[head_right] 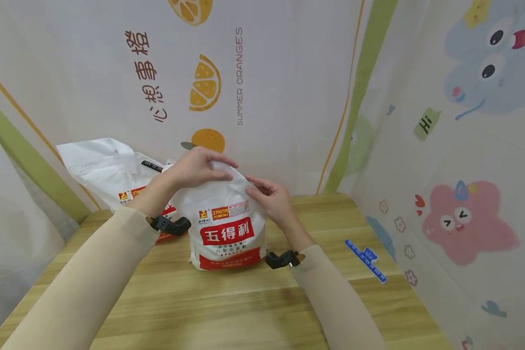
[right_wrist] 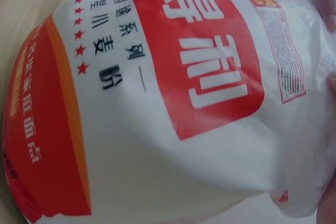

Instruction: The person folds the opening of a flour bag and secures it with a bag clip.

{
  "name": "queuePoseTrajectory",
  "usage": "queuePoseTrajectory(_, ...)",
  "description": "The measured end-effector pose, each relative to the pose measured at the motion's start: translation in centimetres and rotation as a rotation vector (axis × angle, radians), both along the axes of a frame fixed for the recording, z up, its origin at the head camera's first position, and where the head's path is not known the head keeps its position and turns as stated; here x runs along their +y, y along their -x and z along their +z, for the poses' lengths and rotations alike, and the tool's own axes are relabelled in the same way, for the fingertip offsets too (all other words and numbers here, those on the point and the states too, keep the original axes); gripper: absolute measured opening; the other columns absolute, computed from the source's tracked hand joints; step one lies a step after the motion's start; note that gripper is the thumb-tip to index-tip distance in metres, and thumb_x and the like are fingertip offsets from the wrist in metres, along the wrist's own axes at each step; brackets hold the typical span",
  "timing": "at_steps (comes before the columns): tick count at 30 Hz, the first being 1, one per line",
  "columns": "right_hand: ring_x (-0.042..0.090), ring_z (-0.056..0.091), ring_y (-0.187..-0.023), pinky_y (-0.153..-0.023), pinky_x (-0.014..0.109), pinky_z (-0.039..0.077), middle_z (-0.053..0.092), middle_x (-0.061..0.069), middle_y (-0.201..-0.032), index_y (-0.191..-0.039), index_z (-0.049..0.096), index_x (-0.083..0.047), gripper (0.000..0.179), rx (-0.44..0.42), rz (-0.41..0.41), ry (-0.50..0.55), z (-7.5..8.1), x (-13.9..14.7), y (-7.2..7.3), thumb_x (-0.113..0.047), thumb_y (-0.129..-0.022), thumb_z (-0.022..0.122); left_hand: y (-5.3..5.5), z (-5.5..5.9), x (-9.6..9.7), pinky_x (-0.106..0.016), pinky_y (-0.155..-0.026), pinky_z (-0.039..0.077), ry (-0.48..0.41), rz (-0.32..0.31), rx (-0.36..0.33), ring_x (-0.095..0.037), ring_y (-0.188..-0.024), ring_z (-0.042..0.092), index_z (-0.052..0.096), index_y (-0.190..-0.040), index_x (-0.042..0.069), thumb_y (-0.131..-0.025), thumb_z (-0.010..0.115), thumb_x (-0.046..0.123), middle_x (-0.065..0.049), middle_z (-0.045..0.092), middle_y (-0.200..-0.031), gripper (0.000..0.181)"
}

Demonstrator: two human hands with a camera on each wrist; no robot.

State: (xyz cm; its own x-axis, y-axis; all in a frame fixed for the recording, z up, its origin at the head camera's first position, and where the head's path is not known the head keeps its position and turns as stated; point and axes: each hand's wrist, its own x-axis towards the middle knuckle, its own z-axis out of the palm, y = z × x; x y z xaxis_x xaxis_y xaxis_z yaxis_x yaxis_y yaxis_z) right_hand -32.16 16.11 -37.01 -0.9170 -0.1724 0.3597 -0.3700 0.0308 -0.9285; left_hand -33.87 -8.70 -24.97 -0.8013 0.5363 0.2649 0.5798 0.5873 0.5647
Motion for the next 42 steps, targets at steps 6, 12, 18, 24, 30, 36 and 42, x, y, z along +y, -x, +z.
queuePoseTrajectory(6,0.014,0.075,-0.096,-0.078,0.033,0.068,0.079,0.014,-0.12,-0.14,0.074,-0.005,0.037,0.042,0.003,0.037,-0.2,-0.3,0.0,-0.01,-0.104,0.077,0.0,-0.1,0.0,-0.029,-0.083,0.056,-0.013,-0.029,-0.002,-0.024,-0.105,0.071,0.086,-0.12,0.015,-0.1,0.082,0.016,-0.008,0.081,-0.128,0.021)
queuePoseTrajectory(12,0.01,0.076,-0.104,-0.084,0.032,0.067,0.077,0.017,-0.133,-0.141,0.072,-0.003,0.036,0.084,0.019,0.026,-0.8,0.3,-0.1,-0.008,-0.105,0.074,0.2,-0.2,-0.3,-0.037,-0.097,0.055,-0.01,-0.069,0.01,-0.024,-0.119,0.073,0.086,-0.121,0.016,-0.1,0.08,0.013,-0.006,0.082,-0.128,0.022)
queuePoseTrajectory(18,0.006,0.075,-0.104,-0.085,0.026,0.065,0.073,0.026,-0.138,-0.142,0.071,0.001,0.038,0.09,0.004,0.005,-2.0,1.1,0.0,-0.003,-0.105,0.073,0.2,-0.4,0.1,-0.037,-0.098,0.055,0.004,-0.059,-0.015,-0.025,-0.122,0.072,0.085,-0.124,0.016,-0.101,0.08,0.017,-0.006,0.08,-0.133,0.023)
queuePoseTrajectory(24,0.008,0.074,-0.101,-0.081,0.024,0.065,0.075,0.024,-0.132,-0.139,0.073,0.001,0.036,0.056,-0.029,-0.004,-2.9,1.6,-0.2,-0.006,-0.104,0.075,0.1,-0.6,0.1,-0.03,-0.083,0.055,-0.003,-0.032,-0.008,-0.023,-0.106,0.07,0.085,-0.123,0.014,-0.101,0.08,0.016,-0.007,0.08,-0.132,0.023)
queuePoseTrajectory(30,0.011,0.074,-0.101,-0.081,0.026,0.066,0.075,0.025,-0.129,-0.137,0.074,0.0,0.034,0.053,-0.034,0.002,-3.1,1.6,-0.3,-0.007,-0.103,0.076,-0.1,-0.6,0.0,-0.028,-0.077,0.056,-0.011,-0.035,0.004,-0.025,-0.102,0.071,0.086,-0.12,0.016,-0.102,0.079,0.014,-0.008,0.081,-0.13,0.019)
queuePoseTrajectory(36,0.01,0.073,-0.107,-0.09,0.03,0.066,0.074,0.022,-0.134,-0.139,0.073,-0.001,0.035,0.027,-0.061,-0.063,-3.5,2.6,-0.3,-0.009,-0.105,0.075,-0.3,0.0,-0.2,-0.029,-0.083,0.056,0.031,-0.047,0.012,-0.024,-0.109,0.072,0.084,-0.125,0.015,-0.102,0.078,0.014,-0.009,0.08,-0.132,0.024)
queuePoseTrajectory(42,0.011,0.073,-0.104,-0.092,0.034,0.066,0.075,0.024,-0.131,-0.135,0.075,0.001,0.031,0.008,-0.103,-0.111,-3.8,3.6,-0.5,-0.008,-0.105,0.074,-0.4,0.3,-0.1,-0.029,-0.08,0.058,0.039,-0.049,0.025,-0.024,-0.102,0.071,0.084,-0.124,0.015,-0.103,0.077,0.012,-0.009,0.08,-0.131,0.023)
